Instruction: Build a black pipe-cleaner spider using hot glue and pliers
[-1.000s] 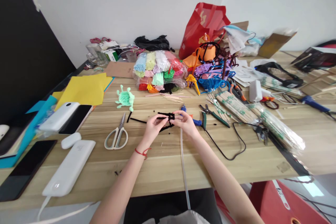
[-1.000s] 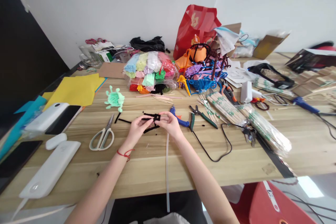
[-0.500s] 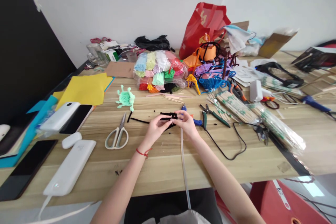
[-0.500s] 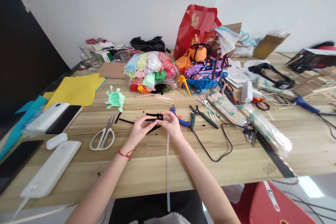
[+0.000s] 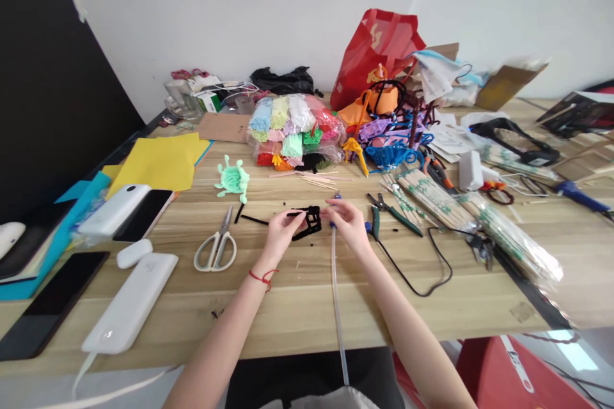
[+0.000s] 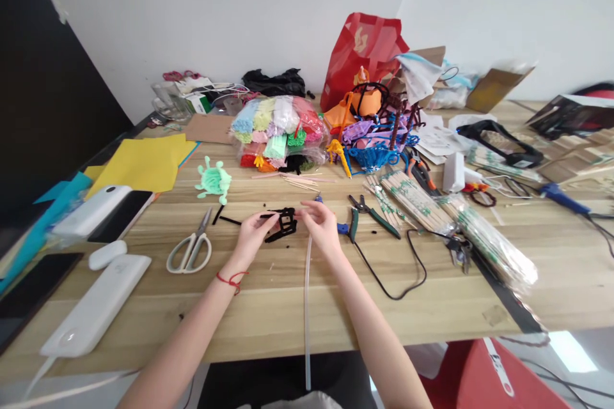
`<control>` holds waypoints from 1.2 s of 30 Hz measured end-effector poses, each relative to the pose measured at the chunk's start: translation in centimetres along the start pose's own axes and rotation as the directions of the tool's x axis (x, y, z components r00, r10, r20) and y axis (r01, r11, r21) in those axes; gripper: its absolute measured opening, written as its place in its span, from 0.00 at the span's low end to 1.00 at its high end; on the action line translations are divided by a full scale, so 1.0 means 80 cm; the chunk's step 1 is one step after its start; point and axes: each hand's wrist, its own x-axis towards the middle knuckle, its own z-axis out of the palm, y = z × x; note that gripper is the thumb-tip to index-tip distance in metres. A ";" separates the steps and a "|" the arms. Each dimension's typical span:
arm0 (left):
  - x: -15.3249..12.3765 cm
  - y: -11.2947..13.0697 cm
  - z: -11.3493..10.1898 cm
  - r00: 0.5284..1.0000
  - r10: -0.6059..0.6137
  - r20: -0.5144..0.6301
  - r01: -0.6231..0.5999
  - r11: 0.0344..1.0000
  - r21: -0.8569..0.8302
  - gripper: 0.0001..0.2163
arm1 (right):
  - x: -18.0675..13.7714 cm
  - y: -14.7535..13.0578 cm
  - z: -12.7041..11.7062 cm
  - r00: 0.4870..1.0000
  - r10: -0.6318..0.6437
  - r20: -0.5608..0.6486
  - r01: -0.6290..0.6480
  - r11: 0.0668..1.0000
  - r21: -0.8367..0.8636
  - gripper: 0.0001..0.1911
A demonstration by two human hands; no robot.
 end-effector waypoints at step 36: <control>0.002 0.015 -0.011 0.953 0.175 -0.247 -0.178 0.984 0.009 0.14 | -0.004 -0.012 -0.007 0.997 0.036 0.063 -0.045 0.988 0.150 0.21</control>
